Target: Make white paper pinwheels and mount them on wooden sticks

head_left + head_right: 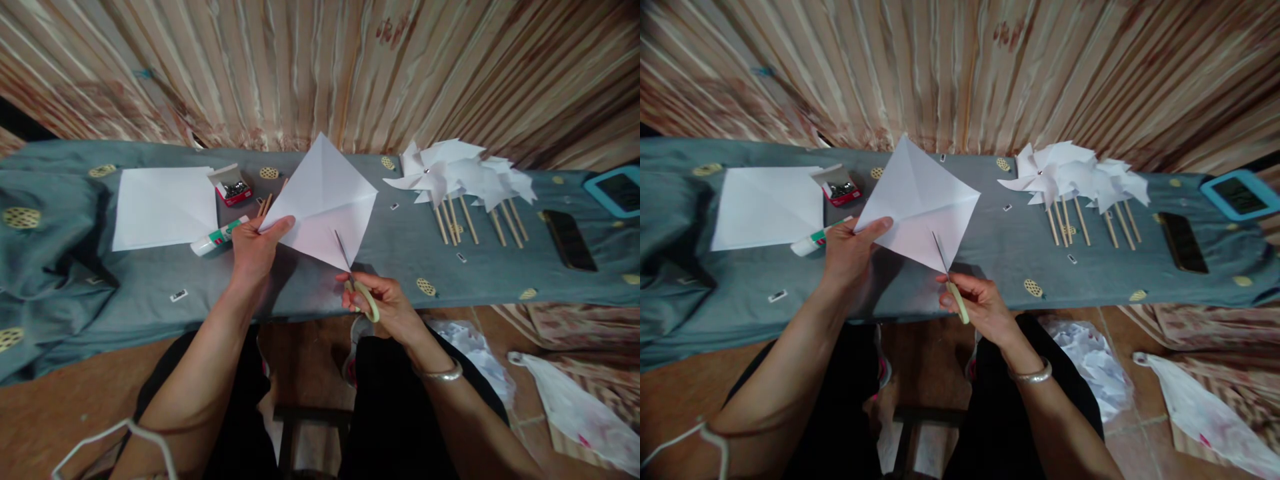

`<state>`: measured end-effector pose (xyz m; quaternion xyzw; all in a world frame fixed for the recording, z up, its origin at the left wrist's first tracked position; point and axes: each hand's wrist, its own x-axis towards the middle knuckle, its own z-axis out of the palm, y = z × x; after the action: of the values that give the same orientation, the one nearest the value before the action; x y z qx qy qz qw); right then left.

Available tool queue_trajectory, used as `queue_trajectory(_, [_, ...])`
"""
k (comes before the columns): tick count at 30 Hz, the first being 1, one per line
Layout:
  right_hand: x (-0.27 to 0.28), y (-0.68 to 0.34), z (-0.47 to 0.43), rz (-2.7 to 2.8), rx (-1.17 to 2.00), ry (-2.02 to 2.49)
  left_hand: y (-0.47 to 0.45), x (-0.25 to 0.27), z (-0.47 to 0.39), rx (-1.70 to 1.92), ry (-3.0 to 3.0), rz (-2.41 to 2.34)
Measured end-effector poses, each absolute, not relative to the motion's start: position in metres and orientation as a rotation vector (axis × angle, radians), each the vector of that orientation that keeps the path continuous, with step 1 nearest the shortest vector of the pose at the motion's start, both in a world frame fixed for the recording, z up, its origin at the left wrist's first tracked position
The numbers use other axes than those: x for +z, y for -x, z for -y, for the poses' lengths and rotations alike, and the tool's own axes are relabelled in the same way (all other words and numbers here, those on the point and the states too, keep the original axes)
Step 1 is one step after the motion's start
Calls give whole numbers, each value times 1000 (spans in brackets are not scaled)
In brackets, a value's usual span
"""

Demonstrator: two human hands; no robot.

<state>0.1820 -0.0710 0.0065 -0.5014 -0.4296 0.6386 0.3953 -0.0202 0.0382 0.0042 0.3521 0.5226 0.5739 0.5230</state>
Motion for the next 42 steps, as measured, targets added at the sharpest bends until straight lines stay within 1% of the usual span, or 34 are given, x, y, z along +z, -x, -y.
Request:
queue_trajectory(31, [9, -179, 69, 1011, 1640, 1296, 22, 2, -40, 1388, -863, -1249])
queue_trajectory(42, [6, -181, 69, 943, 1665, 1310, 18, 4, -36, 1331, -824, -1236])
